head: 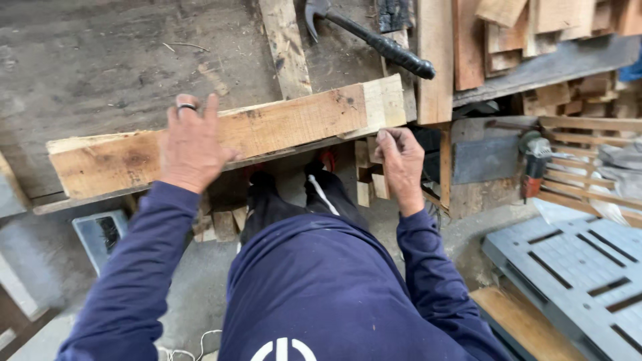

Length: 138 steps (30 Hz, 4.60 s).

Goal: The person hammers nails into wooden planks on a workbench, repeatedly positioning the wood and driving nails with a hammer. The person also picks up and places small wooden blocks on the bench during the process.

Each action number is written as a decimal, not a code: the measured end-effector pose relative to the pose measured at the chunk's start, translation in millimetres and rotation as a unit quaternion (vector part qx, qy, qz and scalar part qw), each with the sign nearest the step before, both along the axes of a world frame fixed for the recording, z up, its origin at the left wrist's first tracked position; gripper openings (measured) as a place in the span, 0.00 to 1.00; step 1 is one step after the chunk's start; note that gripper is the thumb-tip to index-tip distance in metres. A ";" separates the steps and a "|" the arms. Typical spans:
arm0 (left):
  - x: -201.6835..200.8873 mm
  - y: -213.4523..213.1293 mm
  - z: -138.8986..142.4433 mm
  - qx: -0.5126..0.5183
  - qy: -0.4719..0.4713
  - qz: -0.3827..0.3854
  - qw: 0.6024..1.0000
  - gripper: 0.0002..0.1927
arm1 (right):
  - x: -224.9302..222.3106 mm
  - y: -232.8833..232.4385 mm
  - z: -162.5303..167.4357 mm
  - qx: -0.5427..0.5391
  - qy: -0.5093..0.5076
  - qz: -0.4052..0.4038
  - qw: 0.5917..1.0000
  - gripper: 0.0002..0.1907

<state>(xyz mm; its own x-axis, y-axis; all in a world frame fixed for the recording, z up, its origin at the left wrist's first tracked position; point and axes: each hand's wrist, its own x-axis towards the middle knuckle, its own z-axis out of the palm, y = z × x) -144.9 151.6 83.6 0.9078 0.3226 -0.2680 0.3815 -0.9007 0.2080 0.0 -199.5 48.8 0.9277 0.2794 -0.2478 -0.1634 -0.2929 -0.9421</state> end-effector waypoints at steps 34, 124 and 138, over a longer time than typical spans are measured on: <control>-49.6 -4.4 -27.9 -0.006 0.017 0.043 0.999 0.53 | 33.5 -1.2 -33.8 -0.234 -0.295 0.117 0.919 0.15; 91.9 -137.1 -22.0 -0.055 -0.003 -0.049 0.997 0.62 | 76.3 -52.2 -35.2 -0.039 -0.049 0.046 0.997 0.09; 158.8 -207.8 -44.6 -0.092 -0.122 -0.088 0.984 0.53 | 57.7 -51.9 -30.8 -0.013 -0.107 0.014 0.994 0.10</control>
